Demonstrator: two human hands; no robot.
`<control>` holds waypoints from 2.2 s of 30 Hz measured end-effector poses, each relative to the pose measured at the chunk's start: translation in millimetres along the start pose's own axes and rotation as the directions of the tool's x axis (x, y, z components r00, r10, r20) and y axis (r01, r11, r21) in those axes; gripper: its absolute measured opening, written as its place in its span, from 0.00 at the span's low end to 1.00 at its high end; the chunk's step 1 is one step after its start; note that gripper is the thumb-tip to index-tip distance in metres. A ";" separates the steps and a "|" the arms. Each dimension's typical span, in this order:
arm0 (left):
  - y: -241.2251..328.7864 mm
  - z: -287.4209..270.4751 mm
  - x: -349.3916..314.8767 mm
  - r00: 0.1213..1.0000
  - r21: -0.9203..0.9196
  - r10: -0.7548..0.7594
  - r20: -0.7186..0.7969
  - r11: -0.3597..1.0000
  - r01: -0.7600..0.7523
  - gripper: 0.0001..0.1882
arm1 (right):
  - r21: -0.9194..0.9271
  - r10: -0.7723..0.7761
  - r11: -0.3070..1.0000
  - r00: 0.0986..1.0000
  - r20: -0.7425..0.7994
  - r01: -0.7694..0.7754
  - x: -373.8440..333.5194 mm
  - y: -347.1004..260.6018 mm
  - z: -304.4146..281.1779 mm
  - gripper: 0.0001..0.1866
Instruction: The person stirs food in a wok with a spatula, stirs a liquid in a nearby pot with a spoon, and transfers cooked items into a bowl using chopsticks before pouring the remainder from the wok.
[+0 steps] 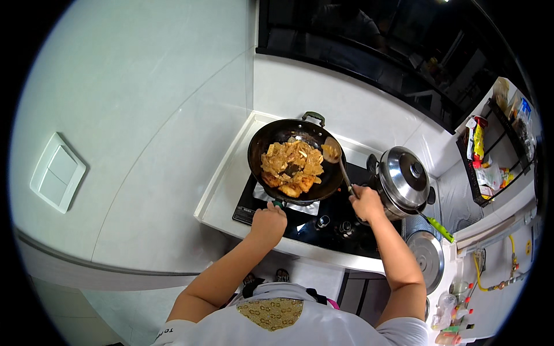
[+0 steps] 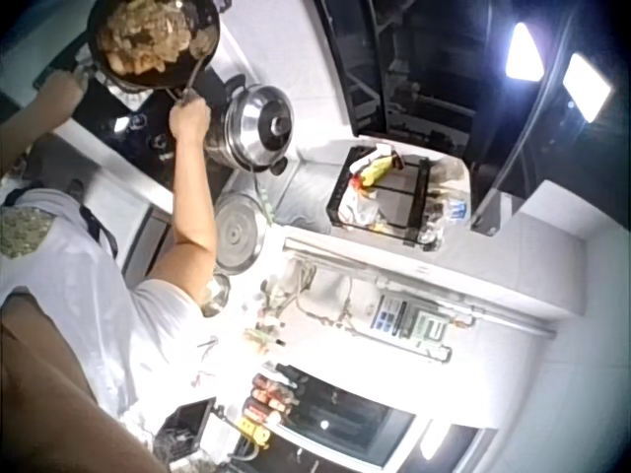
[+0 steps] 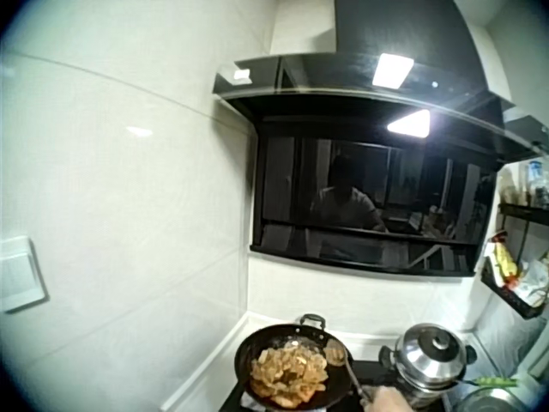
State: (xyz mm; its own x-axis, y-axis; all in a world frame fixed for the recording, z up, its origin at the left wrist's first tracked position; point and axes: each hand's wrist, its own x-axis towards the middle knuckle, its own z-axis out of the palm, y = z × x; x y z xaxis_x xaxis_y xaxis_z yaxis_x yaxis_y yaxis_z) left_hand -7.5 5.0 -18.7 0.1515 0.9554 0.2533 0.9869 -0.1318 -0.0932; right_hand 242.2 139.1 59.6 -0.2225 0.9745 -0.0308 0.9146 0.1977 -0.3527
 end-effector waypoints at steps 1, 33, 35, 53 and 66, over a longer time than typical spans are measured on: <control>0.1 0.8 0.0 1.000 0.003 0.003 -0.010 1.000 -0.003 0.22 | 0.221 0.075 0.969 0.982 0.170 -0.112 6.9 1.3 7.1 0.21; -0.6 -1.6 2.1 1.000 0.027 0.020 0.014 0.999 -0.020 0.21 | 0.414 -0.326 0.860 0.945 -0.008 0.299 -35.4 -38.8 49.9 0.24; -0.3 -2.2 2.3 0.999 0.023 0.016 0.028 1.000 -0.017 0.21 | 0.518 -0.281 0.840 0.947 0.158 0.163 -35.8 -49.3 54.4 0.22; 0.4 -16.1 3.8 0.998 -0.037 -0.014 0.067 0.999 0.017 0.21 | 0.519 0.155 0.822 0.970 0.189 -0.232 38.8 -12.1 29.6 0.21; 0.8 -14.1 3.3 0.999 -0.018 -0.013 0.053 1.000 0.013 0.21 | 0.854 -0.226 0.045 0.827 0.514 -0.519 36.4 -27.1 49.5 0.23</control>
State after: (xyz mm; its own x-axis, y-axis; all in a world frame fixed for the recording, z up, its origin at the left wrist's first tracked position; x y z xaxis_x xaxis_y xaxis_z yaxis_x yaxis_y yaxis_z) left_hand -5.4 4.3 -4.3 0.1360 0.9697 0.2031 0.9897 -0.1236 -0.0727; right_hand 192.6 163.9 21.7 -0.5645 0.7065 -0.4267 -0.1316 -0.5874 -0.7985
